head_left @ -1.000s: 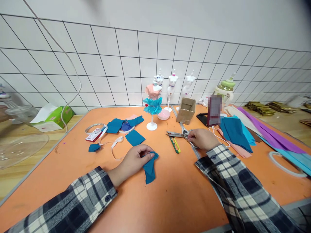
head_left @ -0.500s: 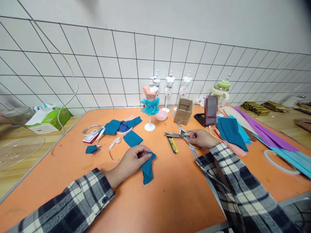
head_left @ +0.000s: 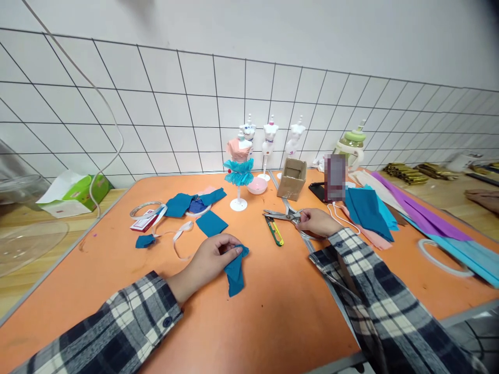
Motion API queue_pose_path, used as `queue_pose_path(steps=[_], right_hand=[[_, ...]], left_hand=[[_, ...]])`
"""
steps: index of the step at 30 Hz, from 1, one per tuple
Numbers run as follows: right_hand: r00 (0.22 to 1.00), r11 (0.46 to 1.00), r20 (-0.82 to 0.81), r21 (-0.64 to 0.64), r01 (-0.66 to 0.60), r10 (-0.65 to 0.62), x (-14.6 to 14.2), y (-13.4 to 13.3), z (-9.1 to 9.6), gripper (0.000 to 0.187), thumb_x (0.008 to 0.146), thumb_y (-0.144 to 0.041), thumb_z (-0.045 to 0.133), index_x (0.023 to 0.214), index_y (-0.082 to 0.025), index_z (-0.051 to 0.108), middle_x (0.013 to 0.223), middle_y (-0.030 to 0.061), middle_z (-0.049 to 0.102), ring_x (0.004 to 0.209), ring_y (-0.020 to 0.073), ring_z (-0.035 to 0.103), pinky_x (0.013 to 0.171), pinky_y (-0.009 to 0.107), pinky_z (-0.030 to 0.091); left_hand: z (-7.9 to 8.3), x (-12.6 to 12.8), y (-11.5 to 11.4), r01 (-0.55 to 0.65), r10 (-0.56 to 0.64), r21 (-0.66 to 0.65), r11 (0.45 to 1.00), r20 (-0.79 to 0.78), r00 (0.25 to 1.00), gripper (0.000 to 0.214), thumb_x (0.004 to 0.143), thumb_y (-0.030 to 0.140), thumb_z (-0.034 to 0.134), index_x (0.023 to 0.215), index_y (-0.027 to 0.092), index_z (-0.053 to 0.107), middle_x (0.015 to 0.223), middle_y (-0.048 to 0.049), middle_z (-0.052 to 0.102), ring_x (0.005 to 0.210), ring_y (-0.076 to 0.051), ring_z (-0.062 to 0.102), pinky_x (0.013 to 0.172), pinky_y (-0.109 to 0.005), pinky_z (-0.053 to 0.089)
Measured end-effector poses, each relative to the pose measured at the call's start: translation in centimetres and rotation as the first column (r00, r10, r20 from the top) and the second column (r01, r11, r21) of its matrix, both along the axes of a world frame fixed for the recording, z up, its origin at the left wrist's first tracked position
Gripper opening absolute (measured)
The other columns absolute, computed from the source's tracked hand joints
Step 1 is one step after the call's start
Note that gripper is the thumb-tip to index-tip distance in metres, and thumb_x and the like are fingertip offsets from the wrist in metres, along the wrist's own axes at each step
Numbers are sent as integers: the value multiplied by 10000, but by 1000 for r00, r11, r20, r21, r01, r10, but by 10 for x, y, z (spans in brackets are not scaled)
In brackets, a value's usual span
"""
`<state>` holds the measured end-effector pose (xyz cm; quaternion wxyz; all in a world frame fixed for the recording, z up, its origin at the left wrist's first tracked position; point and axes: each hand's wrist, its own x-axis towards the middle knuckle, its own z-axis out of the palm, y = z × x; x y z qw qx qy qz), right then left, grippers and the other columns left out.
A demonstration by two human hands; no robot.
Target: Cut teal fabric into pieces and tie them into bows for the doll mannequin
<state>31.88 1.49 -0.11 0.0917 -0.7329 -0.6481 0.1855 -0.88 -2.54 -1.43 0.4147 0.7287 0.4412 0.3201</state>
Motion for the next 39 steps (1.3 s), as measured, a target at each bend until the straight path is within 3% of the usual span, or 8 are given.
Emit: queue_pose_path(steps=[6,11,19,26,35,39], right_hand=[[995,998,98,62,-12,6,-13,-6,3,54,733,-255,621,736,-205,601,765,19,668,685,150,558,552,247,290],[985,990,124,70,-126,117,-12,-9,10,78,770,-283,670,744,-214,643,827,15,694,754,150,581,582,247,295],[978,983,147,90,-162,148,-12,-9,12,98,773,-307,678,732,-221,654,853,2,699,762,148,586,582,249,300],[996,991,30,107,-82,80,2,-3,5,178,811,-385,637,790,-241,739,761,-4,719,715,150,610,576,243,336],[1000,988,-13,150,-25,27,7,-2,4,286,903,-384,509,930,-268,769,853,9,749,784,173,640,602,251,371],[999,986,-13,164,-33,36,9,0,2,307,920,-345,473,999,-255,755,991,22,750,889,187,652,662,249,404]], left_hand=[[-2,-1,0,-8,8,9,1000,18,1000,224,808,391,648,826,172,685,812,-49,721,749,-190,654,670,-275,510],[-2,0,0,-24,25,-27,999,26,999,241,792,409,654,809,169,680,761,-40,706,684,-175,634,611,-261,497],[1,2,-1,-28,29,-47,999,15,999,244,780,411,656,801,169,680,748,-38,696,655,-169,618,570,-248,477],[-1,1,0,-16,16,-32,999,11,1000,224,782,404,663,802,182,686,756,-35,712,666,-173,630,582,-251,491],[0,2,-1,-22,24,-58,998,29,999,236,772,402,661,803,169,681,747,-38,701,657,-170,623,574,-249,481],[1,2,-1,-24,26,-62,998,33,999,229,775,396,656,797,169,674,750,-37,697,664,-168,619,582,-250,474]])
